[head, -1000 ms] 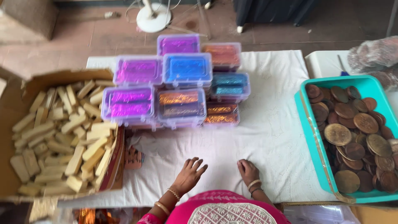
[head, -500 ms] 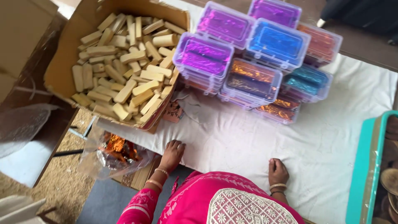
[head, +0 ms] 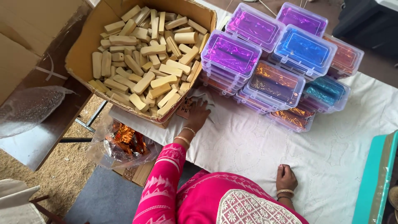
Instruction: The person is seen wrapping wooden items in gold foil and placing them into clear plastic containers.
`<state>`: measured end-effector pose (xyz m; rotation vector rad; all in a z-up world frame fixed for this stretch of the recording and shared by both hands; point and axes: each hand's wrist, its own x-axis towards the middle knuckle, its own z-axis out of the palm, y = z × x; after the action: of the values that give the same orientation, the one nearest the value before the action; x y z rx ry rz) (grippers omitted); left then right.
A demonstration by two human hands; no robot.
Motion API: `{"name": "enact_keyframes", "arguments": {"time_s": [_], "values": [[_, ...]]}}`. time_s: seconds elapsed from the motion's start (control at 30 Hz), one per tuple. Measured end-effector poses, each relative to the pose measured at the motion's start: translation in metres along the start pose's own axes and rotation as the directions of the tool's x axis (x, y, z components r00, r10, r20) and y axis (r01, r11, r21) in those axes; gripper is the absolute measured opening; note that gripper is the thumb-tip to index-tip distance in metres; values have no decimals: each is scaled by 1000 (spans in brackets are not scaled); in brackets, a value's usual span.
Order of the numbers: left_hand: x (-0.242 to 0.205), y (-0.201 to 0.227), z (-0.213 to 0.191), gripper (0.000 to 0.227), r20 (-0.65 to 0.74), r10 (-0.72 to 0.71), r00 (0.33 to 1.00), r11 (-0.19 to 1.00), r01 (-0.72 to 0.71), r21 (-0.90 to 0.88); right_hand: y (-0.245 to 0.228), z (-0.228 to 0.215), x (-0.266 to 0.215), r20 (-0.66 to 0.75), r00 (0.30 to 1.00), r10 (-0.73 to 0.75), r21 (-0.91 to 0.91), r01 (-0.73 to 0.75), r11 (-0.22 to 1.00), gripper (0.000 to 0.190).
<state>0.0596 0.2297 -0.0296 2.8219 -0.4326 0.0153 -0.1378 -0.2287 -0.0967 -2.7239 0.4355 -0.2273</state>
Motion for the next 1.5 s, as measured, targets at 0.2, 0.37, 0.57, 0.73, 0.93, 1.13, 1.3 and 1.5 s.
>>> {"name": "enact_keyframes", "arguments": {"time_s": [0.2,0.37,0.57,0.73,0.93,1.13,1.3,1.5], "values": [[-11,82,16,27,-252,224,942,811,-323,-487,-8,-1,-2,14,994,113,151,-114,982,28],[-64,153,38,27,-48,465,884,450,-283,-847,-82,-5,-5,261,959,111,762,-276,586,38],[-63,151,-7,24,207,529,823,477,-87,-875,-102,27,4,561,782,-272,819,-476,321,50],[-51,89,-69,19,75,237,969,634,-96,-768,-83,18,3,631,774,-40,441,-316,840,51],[-44,-48,-140,10,-417,-159,895,938,5,-347,-29,39,-24,343,920,-191,317,78,945,54],[-49,-137,-158,48,-345,-406,846,877,467,115,-34,42,-34,209,923,-322,193,284,939,61],[-53,-149,-135,34,-159,-480,863,841,505,197,-46,27,-33,214,928,-305,214,261,942,43],[-79,-70,-218,23,-389,-606,694,714,261,-649,-58,-6,-29,297,950,-101,287,12,958,32]]}}
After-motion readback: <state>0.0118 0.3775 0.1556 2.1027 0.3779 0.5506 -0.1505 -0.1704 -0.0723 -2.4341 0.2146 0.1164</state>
